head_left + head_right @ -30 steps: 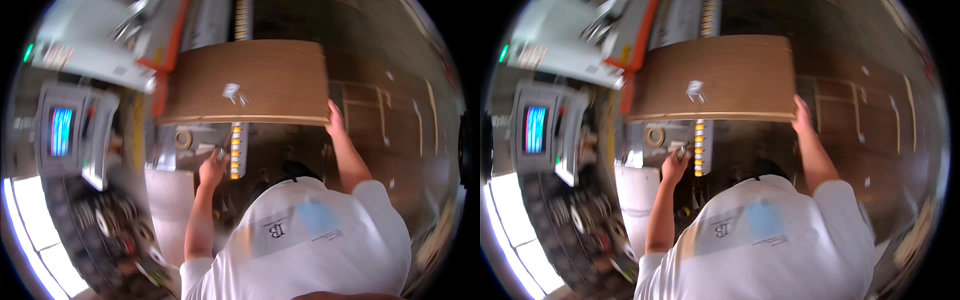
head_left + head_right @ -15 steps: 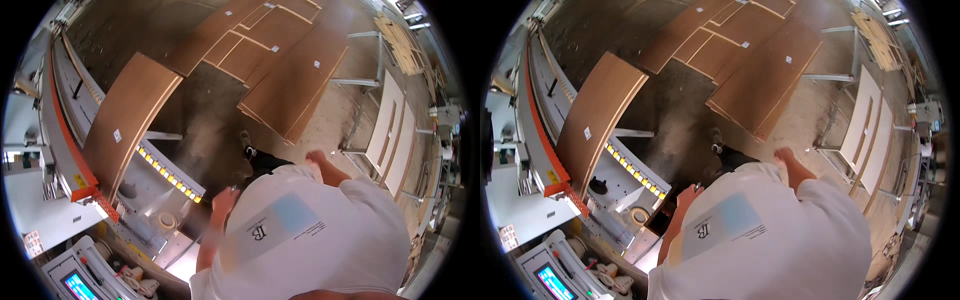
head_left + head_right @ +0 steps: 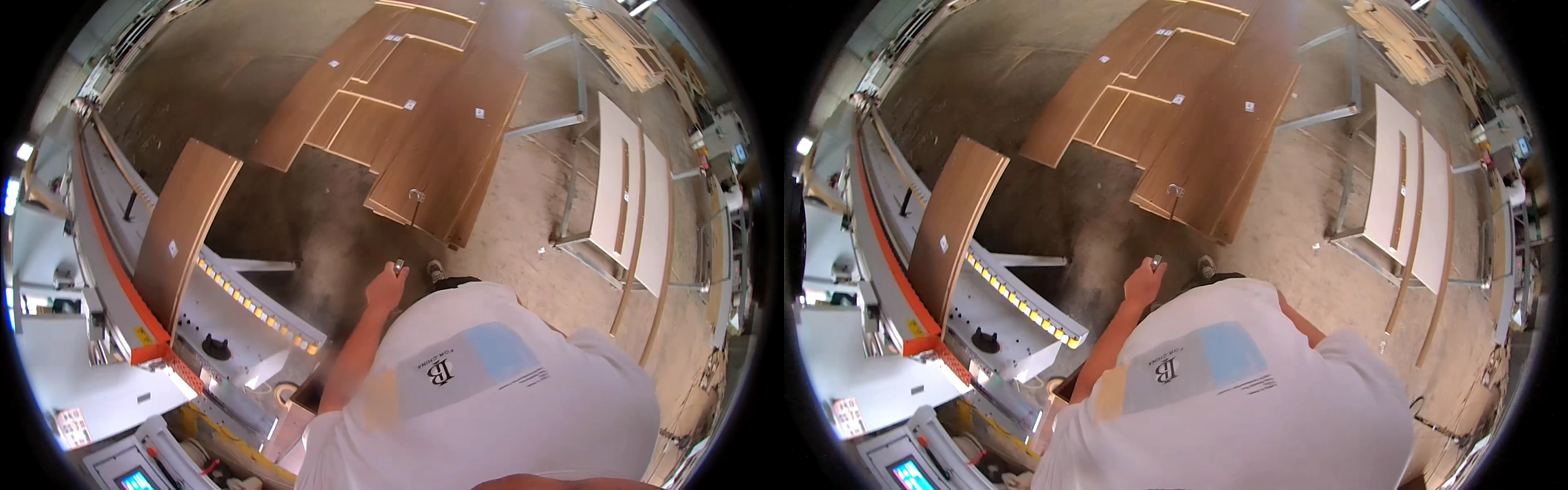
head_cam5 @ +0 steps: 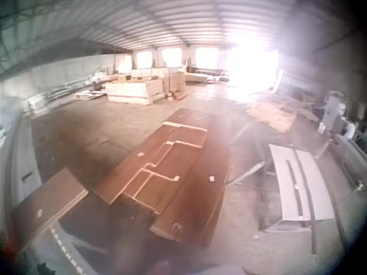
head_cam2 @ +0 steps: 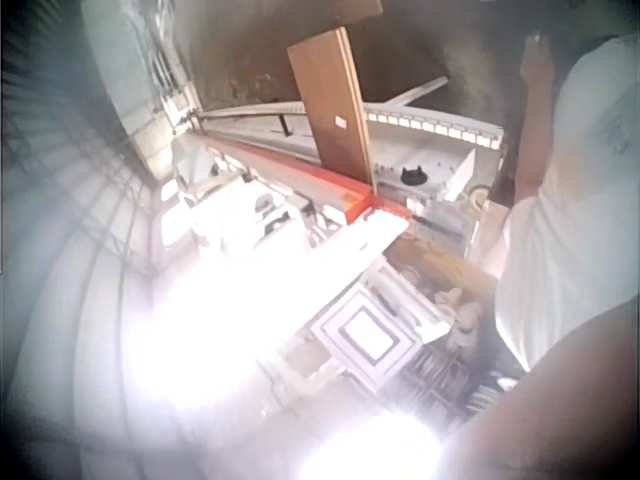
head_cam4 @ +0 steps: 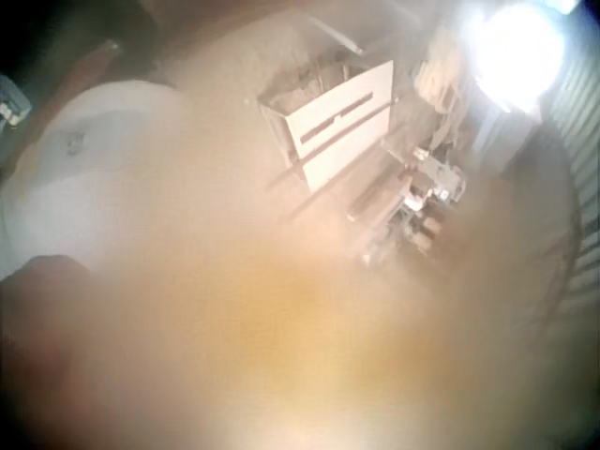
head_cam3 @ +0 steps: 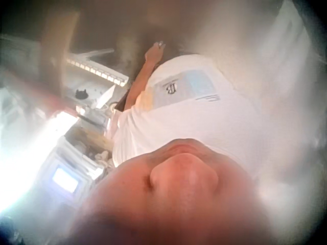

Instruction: The person repeatedly picks up flat-pack wooden panels from the floor, places them on a conveyor-like machine, and uses a handheld tool to apply fasteners or seal edges. They then remove the panels and stack them on the floor, repeating the process for multiple pieces.

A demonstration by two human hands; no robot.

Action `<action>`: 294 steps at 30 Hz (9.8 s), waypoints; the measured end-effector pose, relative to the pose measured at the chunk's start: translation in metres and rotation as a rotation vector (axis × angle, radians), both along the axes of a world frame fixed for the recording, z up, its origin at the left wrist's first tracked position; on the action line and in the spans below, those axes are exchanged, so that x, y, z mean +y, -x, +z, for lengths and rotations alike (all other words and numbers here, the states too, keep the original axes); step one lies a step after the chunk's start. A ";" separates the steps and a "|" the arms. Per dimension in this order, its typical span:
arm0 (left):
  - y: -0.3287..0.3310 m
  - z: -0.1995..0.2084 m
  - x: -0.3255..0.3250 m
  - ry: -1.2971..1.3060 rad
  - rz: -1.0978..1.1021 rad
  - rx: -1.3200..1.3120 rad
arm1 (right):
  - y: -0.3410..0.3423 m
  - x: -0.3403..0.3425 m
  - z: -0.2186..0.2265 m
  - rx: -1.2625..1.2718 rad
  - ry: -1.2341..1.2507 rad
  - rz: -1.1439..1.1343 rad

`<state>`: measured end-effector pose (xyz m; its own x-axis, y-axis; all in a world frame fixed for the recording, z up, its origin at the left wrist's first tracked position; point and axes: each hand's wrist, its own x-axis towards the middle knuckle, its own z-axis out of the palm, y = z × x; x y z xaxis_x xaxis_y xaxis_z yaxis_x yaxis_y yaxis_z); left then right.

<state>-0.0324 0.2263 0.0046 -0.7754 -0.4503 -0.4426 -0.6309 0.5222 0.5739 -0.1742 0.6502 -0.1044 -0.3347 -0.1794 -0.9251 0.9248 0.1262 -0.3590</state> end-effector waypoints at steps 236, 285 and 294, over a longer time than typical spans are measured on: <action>-0.067 -0.104 0.041 -0.561 0.444 -0.270 | 0.195 -0.174 -0.217 -0.054 -0.442 0.425; -0.190 0.029 -0.070 -0.805 1.103 0.509 | 0.175 -0.297 0.073 0.294 0.169 0.129; -0.410 0.035 -0.148 -0.272 1.563 0.545 | 0.139 -0.364 0.049 0.221 0.161 0.065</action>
